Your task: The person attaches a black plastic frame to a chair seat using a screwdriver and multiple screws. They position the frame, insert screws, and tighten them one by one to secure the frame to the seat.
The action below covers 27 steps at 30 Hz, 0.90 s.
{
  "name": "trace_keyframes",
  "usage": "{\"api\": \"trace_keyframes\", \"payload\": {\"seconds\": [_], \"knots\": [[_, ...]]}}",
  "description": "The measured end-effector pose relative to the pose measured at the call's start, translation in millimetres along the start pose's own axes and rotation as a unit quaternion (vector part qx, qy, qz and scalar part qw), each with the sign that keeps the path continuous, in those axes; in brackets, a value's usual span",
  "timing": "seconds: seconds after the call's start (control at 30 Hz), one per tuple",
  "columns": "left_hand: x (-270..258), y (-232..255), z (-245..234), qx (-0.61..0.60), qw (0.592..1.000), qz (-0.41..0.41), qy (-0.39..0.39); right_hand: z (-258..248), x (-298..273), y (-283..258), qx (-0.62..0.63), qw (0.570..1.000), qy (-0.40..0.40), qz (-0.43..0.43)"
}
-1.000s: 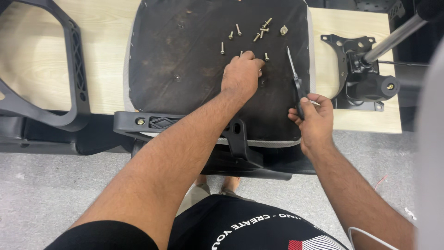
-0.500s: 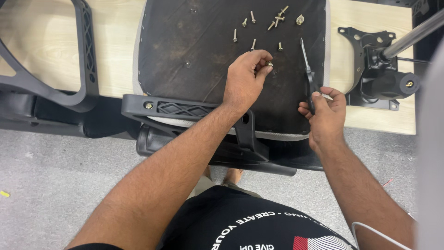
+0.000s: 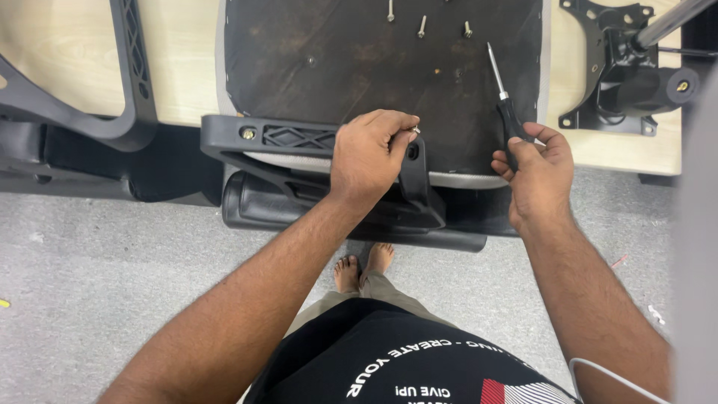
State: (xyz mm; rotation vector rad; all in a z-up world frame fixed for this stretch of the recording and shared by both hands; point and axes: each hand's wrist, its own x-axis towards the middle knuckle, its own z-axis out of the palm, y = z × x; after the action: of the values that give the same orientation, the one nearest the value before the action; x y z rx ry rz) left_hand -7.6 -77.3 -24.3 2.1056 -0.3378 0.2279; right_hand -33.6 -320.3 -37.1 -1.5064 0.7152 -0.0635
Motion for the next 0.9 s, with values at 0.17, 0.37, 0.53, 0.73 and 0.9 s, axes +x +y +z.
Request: {"api": "trace_keyframes", "payload": {"seconds": [0.17,0.37,0.53,0.73,0.9], "knots": [[-16,-2,-7,0.1,0.995,0.007,-0.026,2,-14,1,-0.016,1.0,0.01,-0.016],[-16,-8,-6,0.099,0.994,-0.011,-0.043,10,-31,0,-0.071,0.997,0.03,0.014],[-13,-11,-2,0.113,0.993,0.006,-0.03,12,-46,5,-0.115,0.986,0.051,0.111],[-8,-15,-1,0.103,0.995,0.0,-0.004,29,-69,39,-0.083,0.99,-0.105,0.043],[-9,-19,1,0.105,0.993,0.036,0.037,35,-77,61,-0.044,0.993,-0.101,0.048]]}}
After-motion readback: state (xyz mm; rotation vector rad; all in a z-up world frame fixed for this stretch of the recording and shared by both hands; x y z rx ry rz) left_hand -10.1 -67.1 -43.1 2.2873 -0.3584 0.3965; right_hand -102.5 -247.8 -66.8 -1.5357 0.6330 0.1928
